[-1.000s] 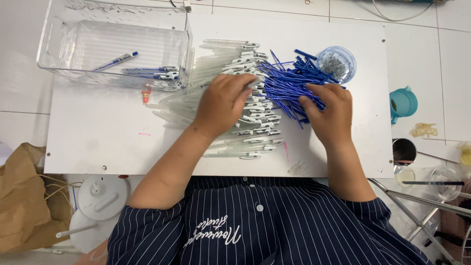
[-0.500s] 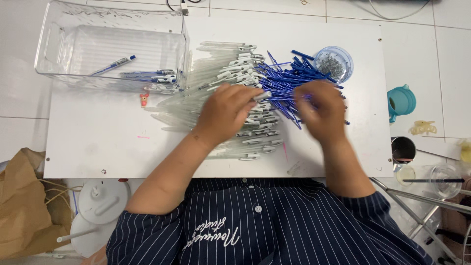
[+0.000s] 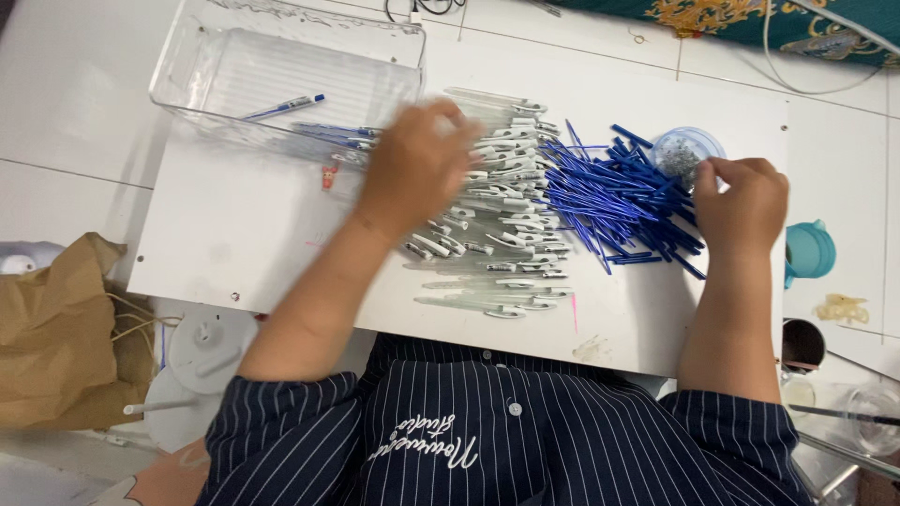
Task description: The person assembles ballpoint pens by hand, inserting blue ink refills into white pen barrels and placing the completed pens into a clear container.
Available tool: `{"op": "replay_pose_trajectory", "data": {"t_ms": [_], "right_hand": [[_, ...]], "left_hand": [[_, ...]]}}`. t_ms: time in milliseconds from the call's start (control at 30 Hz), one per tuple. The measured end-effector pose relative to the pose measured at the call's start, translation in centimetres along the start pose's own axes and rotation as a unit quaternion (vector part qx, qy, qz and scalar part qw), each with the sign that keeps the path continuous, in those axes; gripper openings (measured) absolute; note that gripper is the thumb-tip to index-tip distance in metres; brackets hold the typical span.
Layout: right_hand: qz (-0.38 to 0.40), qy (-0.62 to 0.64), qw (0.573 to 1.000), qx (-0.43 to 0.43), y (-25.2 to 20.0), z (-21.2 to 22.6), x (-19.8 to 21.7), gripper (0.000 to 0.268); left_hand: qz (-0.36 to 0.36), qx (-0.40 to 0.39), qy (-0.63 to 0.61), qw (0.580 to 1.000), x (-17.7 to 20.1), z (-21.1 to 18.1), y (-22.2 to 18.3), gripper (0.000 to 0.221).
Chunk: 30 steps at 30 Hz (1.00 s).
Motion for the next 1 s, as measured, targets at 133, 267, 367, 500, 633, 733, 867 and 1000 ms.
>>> {"op": "replay_pose_trajectory", "data": {"t_ms": [133,267,367,500,633,733,867,1000], "right_hand": [[-0.004,0.023,0.999,-0.022,-0.6,-0.8,0.5,0.017],[-0.026,0.024,0.999,-0.029,-0.7,-0.7,0.4,0.011],[-0.020,0.016,1.000,-0.009,-0.5,0.3,1.0,0.009],[-0.036,0.039,0.998,0.025,-0.5,2.3,2.9,0.011],[-0.076,0.138,0.987,0.023,-0.6,8.7,7.2,0.008],[-0.045,0.254,0.961,0.100,-0.8,15.2,9.5,0.008],[-0.061,0.341,0.923,0.169,-1.4,19.7,10.6,0.025],[-0.040,0.350,0.919,0.177,-2.4,20.5,10.8,0.019]], "left_hand": [[0.039,0.179,0.016,0.983,3.1,10.1,1.1,0.031],[0.423,0.486,0.089,0.760,2.1,18.8,0.3,0.035],[0.453,0.532,0.077,0.712,0.9,21.6,-0.4,0.028],[0.343,0.469,0.096,0.808,2.2,19.7,-0.2,0.030],[0.121,0.297,0.119,0.940,4.5,11.4,1.0,0.021],[0.005,0.094,-0.040,0.995,4.0,2.4,2.2,0.025],[-0.055,-0.148,-0.136,0.978,0.7,-5.6,0.9,0.016],[0.007,-0.127,-0.256,0.958,-0.6,-8.4,-0.3,0.023]]}}
Point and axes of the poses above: each hand's wrist, its own y-axis towards the middle knuckle, its own x-axis out of the back of the hand, z = x × y, the point moved 2 cm from there along y, towards the middle knuckle, and after that the axes turned 13 degrees about z, right-handed, at the moved point
